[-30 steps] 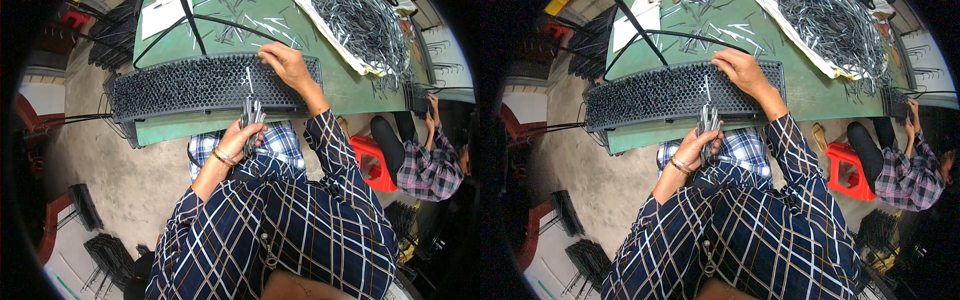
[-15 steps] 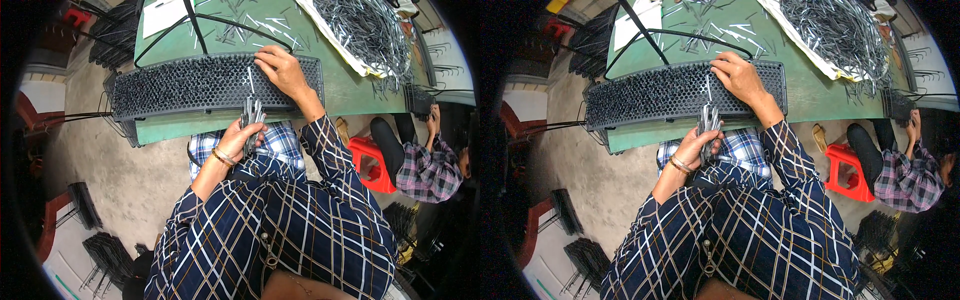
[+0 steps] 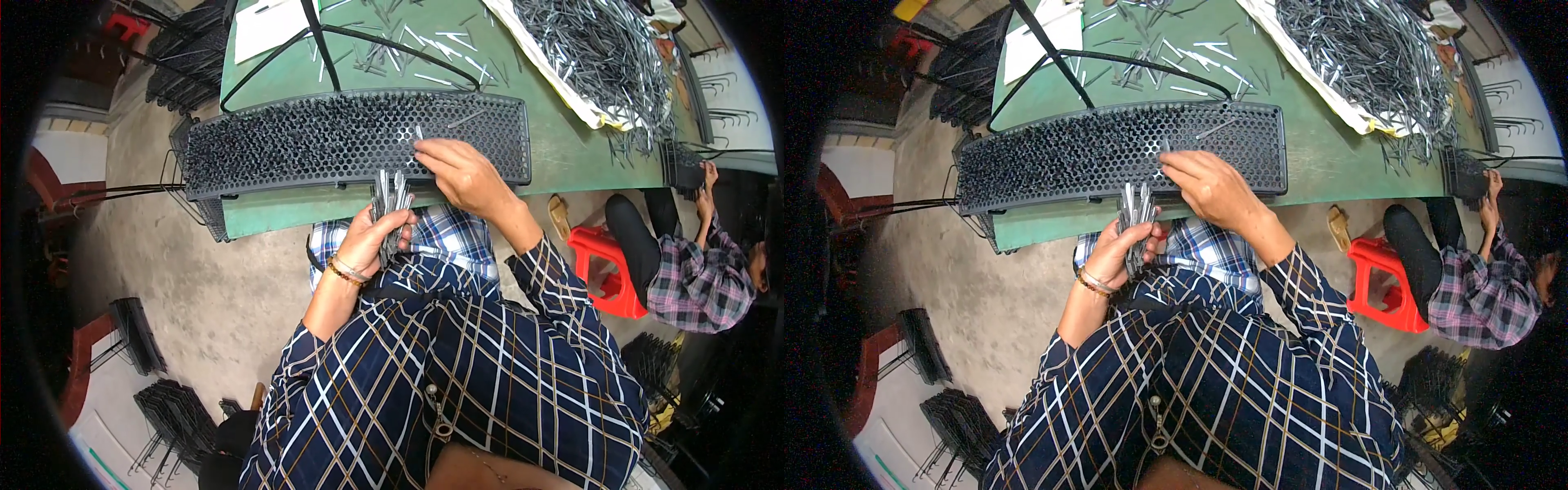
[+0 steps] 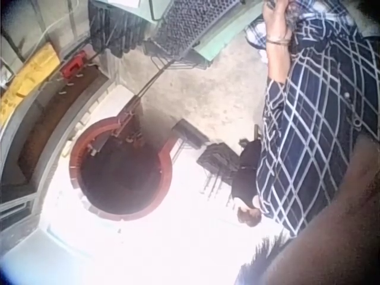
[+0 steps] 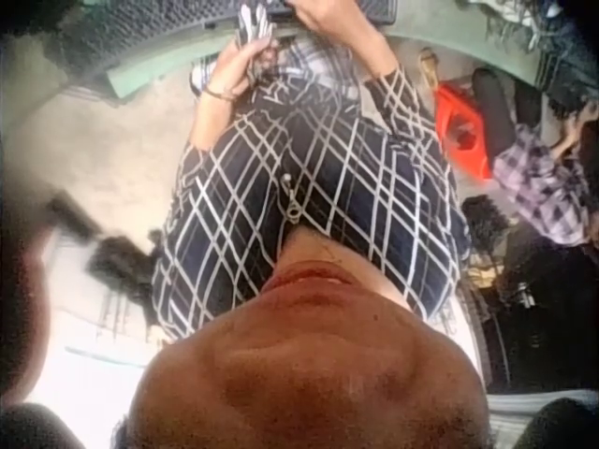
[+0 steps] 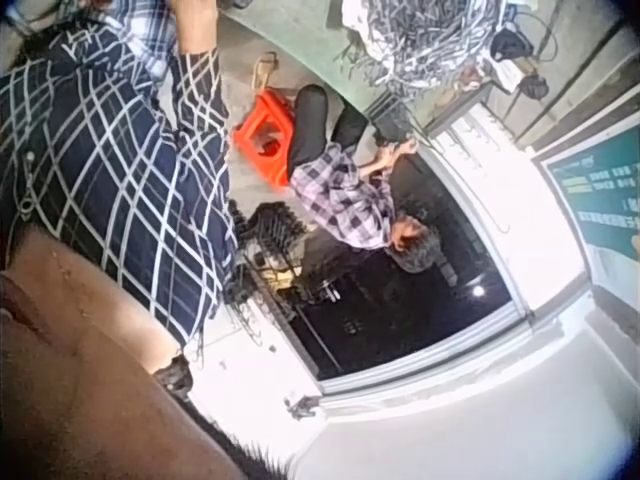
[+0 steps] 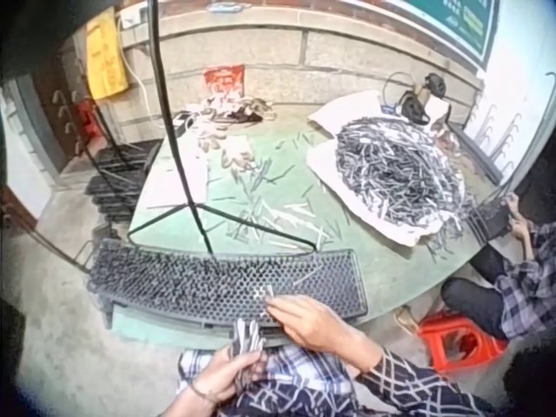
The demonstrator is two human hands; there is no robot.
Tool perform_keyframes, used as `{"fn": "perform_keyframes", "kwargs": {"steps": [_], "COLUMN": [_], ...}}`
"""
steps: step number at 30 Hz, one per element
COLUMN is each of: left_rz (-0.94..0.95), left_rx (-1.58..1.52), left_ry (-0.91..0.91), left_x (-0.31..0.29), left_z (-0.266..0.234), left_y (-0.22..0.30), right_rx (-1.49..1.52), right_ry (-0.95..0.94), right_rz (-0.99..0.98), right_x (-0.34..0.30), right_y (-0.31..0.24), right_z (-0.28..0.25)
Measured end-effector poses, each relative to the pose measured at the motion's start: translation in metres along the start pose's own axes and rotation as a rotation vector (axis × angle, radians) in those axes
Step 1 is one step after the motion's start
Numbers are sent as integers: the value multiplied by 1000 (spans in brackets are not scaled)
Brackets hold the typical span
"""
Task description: Pick up thin metal pins and insert them into a mesh grid panel.
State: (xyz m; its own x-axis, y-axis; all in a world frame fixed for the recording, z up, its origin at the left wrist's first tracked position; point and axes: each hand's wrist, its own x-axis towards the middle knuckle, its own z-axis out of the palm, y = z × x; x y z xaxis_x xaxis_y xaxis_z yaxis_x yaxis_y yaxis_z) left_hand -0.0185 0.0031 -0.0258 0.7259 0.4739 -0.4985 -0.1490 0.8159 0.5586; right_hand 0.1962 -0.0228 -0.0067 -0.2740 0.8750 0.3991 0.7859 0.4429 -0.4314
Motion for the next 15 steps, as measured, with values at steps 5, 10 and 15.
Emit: {"fn": "perform_keyframes", "kwargs": {"steps": [5, 10, 15], "left_rz": [17, 4, -48], "left_rx": [-19, 70, 114], "left_ry": [-17, -30, -4], "left_x": [3, 9, 22], "left_z": [0, 16, 21], "left_y": [-2, 5, 7], "right_rx": [10, -7, 114], "right_ry": [-49, 63, 453], "right_rz": [12, -84, 214], "right_x": [-17, -24, 4], "right_y": [-15, -9, 3], "right_z": [-4, -9, -24]}}
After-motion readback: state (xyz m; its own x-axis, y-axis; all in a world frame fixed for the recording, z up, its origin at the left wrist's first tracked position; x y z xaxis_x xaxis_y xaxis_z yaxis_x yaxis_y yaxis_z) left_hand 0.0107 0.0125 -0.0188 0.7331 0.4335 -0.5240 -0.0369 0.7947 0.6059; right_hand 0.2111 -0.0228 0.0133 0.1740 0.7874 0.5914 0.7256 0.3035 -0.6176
